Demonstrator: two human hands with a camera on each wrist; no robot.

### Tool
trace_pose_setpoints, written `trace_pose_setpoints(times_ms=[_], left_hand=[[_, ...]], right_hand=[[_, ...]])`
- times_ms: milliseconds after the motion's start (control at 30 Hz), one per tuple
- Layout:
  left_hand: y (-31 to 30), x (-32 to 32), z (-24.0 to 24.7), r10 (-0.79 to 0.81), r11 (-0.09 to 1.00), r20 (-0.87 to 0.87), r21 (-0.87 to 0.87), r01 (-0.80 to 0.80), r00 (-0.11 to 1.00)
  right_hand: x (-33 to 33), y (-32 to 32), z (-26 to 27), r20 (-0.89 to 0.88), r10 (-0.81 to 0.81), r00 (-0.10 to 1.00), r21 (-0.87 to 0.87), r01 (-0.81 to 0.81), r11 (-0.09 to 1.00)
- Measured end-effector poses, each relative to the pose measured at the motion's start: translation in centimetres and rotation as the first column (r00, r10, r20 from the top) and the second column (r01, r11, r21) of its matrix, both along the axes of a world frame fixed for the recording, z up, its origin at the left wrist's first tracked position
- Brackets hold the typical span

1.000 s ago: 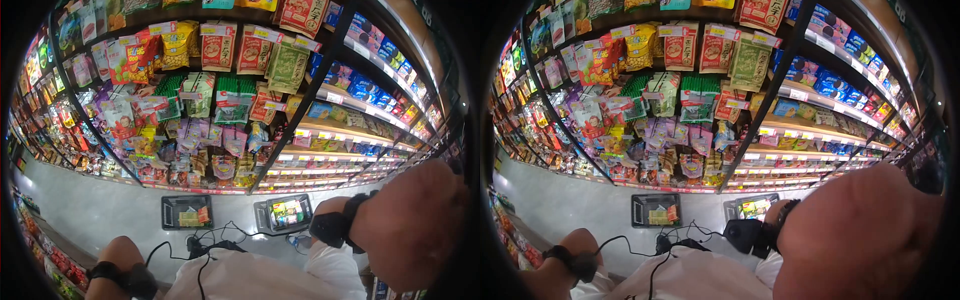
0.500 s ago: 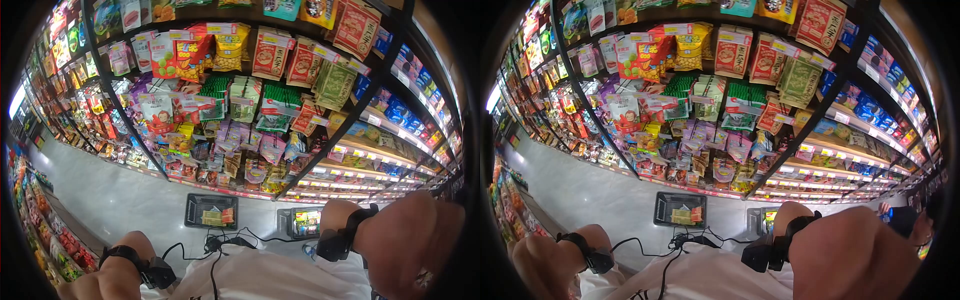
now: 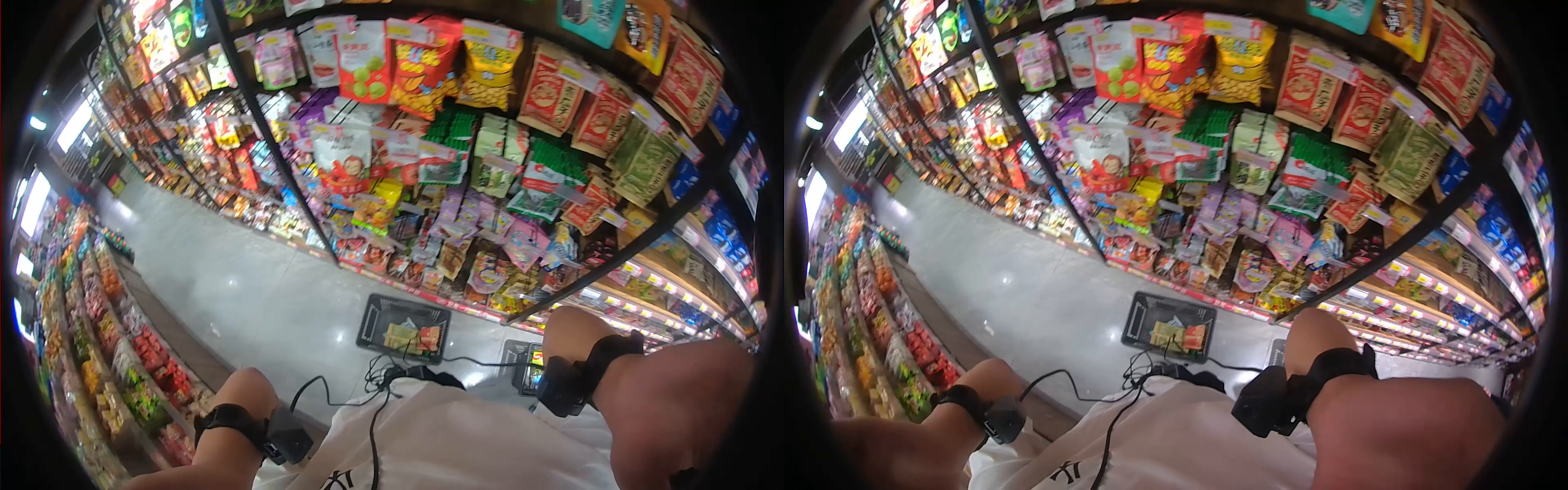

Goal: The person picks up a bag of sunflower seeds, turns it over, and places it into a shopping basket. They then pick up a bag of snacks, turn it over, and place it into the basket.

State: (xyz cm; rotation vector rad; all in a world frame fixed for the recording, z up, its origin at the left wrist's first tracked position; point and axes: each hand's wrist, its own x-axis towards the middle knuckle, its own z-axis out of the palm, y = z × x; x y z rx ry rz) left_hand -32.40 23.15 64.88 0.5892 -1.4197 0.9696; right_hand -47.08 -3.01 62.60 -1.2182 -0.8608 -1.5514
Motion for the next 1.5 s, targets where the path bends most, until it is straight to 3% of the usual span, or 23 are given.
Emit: trace_pose_setpoints(times_ms=[200,233,267,300,333,367,433,467,533,567,667,767,900,1033,1500], left_hand=[[-0.9,0.5,0.7,0.198,0.965,0.14,-0.202,-0.168,0.97],[-1.0,0.3,0.6,0.256,0.939,0.159,-0.275,-0.206,0.954],[-1.4,0.2,0.6,0.377,0.843,0.143,-0.462,-0.275,0.915],[-1.1,-0.2,-0.1,0.389,0.845,0.094,-0.432,-0.315,0.916],[-0.5,-0.7,-1.5,0.412,0.841,0.043,-0.403,-0.362,0.91],[0.1,-1.2,-4.4,0.429,0.8,-0.1,-0.42,-0.429,0.898],[0.5,-1.1,-8.9,0.555,0.771,-0.299,-0.165,-0.615,0.776],[0.1,-1.0,-10.2,0.671,0.727,-0.33,0.116,-0.677,0.664],[-1.2,-2.1,-13.3,0.734,0.669,-0.531,0.455,-0.588,0.424],[-1.7,-2.6,-14.9,0.732,0.669,-0.609,0.556,-0.493,0.306],[-2.8,-4.9,-19.2,0.71,0.692,-0.688,0.639,-0.335,0.153],[-3.6,-7.4,-20.5,0.774,0.608,-0.633,0.735,-0.302,0.02],[-4.2,-10.5,-21.3,0.776,0.568,-0.627,0.745,-0.35,-0.073],[-4.0,-13.7,-21.0,0.783,0.536,-0.613,0.75,-0.387,-0.104],[5.5,-25.9,-20.9,0.786,0.464,-0.572,0.797,-0.387,-0.234]], right_hand=[[3.0,0.2,1.6,0.338,0.068,0.939,-0.143,-0.02,0.99],[4.3,0.0,1.2,0.444,-0.094,0.891,-0.058,0.133,0.989],[5.6,-0.3,0.9,0.528,-0.246,0.813,0.056,0.256,0.965],[4.8,-2.2,-0.4,0.406,-0.338,0.849,-0.062,0.395,0.917],[5.7,-3.2,-1.3,0.485,-0.222,0.846,0.112,0.192,0.975],[7.0,-4.1,-2.4,0.566,-0.118,0.816,0.261,-0.041,0.964],[8.3,-7.4,-7.8,0.341,0.133,0.931,0.298,-0.241,0.924],[9.1,-8.4,-10.0,0.05,0.243,0.969,0.237,-0.248,0.939],[10.6,-10.1,-13.4,-0.5,0.254,0.828,0.116,-0.227,0.967],[11.6,-10.3,-14.8,-0.602,0.301,0.74,0.144,-0.27,0.952],[14.0,-10.9,-19.8,-0.79,0.389,0.474,0.233,-0.355,0.905],[14.5,-10.4,-22.8,-0.875,0.445,0.192,0.323,-0.452,0.831],[14.5,-8.1,-22.4,-0.924,0.381,-0.035,0.316,-0.631,0.709],[14.3,-5.4,-22.0,-0.953,0.304,-0.011,0.207,-0.755,0.622],[7.6,8.8,-21.7,-0.961,0.257,-0.107,0.216,-0.868,0.446]])
